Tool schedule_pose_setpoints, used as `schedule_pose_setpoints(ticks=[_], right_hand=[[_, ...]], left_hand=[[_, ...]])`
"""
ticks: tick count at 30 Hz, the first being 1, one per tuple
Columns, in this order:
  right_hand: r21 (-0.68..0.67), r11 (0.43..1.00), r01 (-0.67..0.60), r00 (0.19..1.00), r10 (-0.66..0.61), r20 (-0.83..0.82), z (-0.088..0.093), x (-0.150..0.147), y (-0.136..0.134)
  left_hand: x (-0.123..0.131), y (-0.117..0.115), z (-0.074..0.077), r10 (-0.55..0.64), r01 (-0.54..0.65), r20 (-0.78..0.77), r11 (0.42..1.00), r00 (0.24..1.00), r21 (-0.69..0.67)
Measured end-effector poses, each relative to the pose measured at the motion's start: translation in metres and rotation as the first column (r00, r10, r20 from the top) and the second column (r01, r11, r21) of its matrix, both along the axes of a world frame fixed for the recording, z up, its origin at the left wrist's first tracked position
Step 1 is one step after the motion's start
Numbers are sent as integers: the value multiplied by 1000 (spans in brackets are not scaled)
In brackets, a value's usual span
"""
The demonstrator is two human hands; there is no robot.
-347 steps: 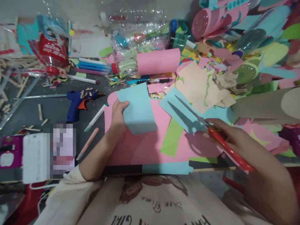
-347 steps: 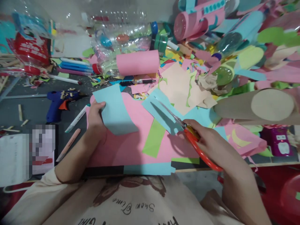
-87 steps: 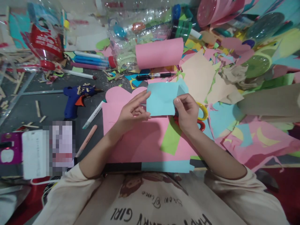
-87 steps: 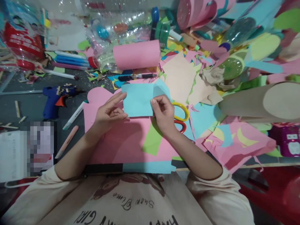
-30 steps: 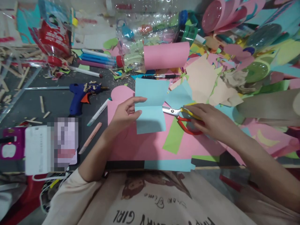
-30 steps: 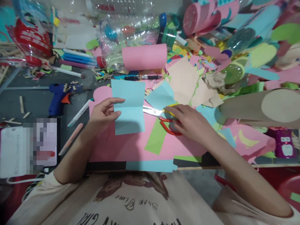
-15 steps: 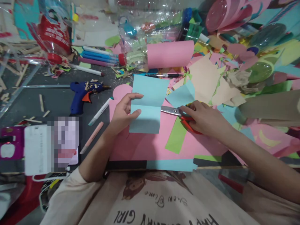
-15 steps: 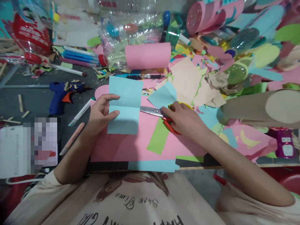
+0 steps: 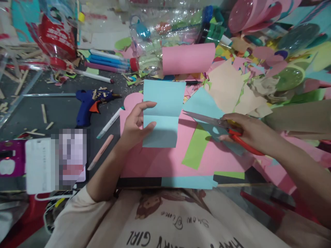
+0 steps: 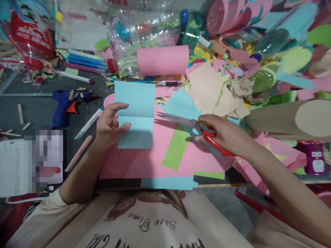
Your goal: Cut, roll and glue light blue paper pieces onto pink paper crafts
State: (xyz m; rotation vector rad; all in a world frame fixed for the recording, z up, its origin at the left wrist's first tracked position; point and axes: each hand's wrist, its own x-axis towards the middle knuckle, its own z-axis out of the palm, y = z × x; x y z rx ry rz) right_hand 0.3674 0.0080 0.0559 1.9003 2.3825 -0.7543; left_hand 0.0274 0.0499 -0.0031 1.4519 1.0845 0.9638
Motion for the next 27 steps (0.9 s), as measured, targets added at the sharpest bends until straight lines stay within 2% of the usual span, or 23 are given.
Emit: schedule_pose_setpoints(ticks=[3,7,12,16,27], right_hand=[[-111,992,-63,998,64,9,2,-4,-3],[-82,992,-91,995,95,41,2,-9,-6],[-79,987,-141,990,142,-4,-2,-19,-3],[-105,984,-146,989,143,-36,-4,-23,1],[-137,984,-113,993,109,-38,-3,-24,2]], left_hand=[[-1,-2,1,-19,19,-2,1000,1000,-8],[-2,-4,0,-79,79,-1,997,997,-26],[0,-7,-2,-155,155,0,987,988,-52],[2,-8,0,-189,189,8,981,982,-42],[1,-8,-1,-179,179,-35,984,983,5]])
